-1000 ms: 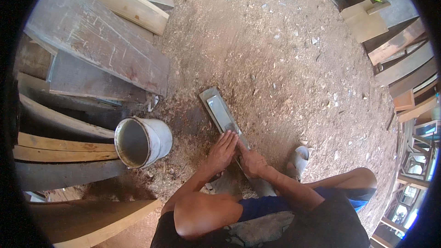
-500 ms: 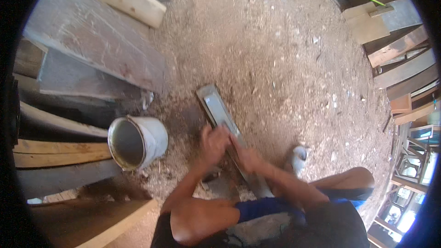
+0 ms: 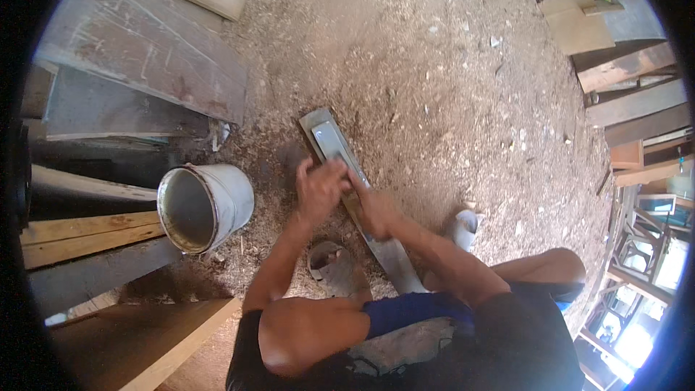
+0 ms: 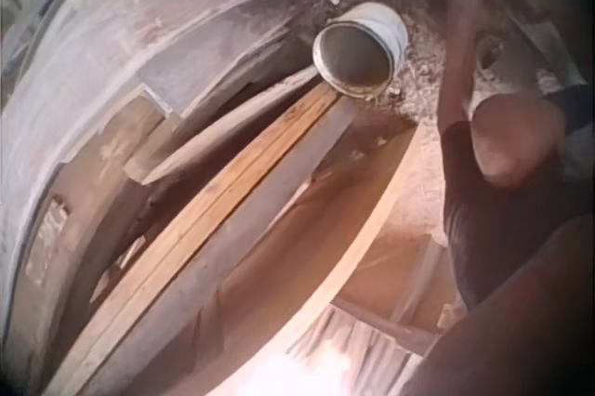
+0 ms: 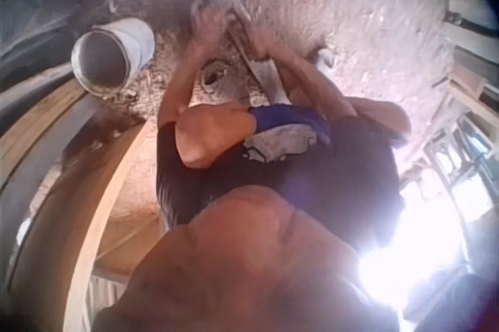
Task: The person sharpens a small metal woodworking blade using a whetstone positioned on a wooden block, periodically dipping the blade into a bucket of water.
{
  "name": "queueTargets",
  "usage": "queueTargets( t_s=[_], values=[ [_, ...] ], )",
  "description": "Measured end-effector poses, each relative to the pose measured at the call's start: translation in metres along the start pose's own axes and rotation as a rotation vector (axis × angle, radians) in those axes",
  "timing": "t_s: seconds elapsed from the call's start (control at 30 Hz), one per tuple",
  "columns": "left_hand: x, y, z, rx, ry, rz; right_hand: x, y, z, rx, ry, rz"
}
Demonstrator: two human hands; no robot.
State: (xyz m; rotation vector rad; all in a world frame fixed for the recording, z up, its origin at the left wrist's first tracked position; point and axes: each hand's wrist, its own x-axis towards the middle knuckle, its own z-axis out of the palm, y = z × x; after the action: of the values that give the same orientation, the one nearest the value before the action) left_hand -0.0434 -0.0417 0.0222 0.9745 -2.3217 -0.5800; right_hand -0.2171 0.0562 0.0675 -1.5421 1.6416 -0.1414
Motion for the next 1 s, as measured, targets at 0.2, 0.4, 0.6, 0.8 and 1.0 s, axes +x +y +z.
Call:
queueTargets(
  t_s=[0.2,0.4,0.6,0.8,1.0],
  values=[
    [0.072,-0.048,-0.029,-0.02,-0.131,-0.05,0.085,-0.033,-0.067,0.013,-0.065,-0.075],
    [-0.05,0.023,0.02,0.002,-0.087,-0.006,-0.042,0.006,0.019,0.074,-0.087,0.107],
    [0.066,-0.055,-0.025,0.04,-0.138,-0.02,0.075,-0.065,-0.083,0.104,-0.161,0.175],
    [-0.021,0.012,0.009,-0.099,-0.088,-0.11,-0.011,-0.021,-0.014,-0.073,-0.172,0.17],
    [0.048,-0.052,-0.015,0.032,0.001,-0.001,0.062,-0.058,-0.054,-0.022,-0.12,0.162]
  ],
)
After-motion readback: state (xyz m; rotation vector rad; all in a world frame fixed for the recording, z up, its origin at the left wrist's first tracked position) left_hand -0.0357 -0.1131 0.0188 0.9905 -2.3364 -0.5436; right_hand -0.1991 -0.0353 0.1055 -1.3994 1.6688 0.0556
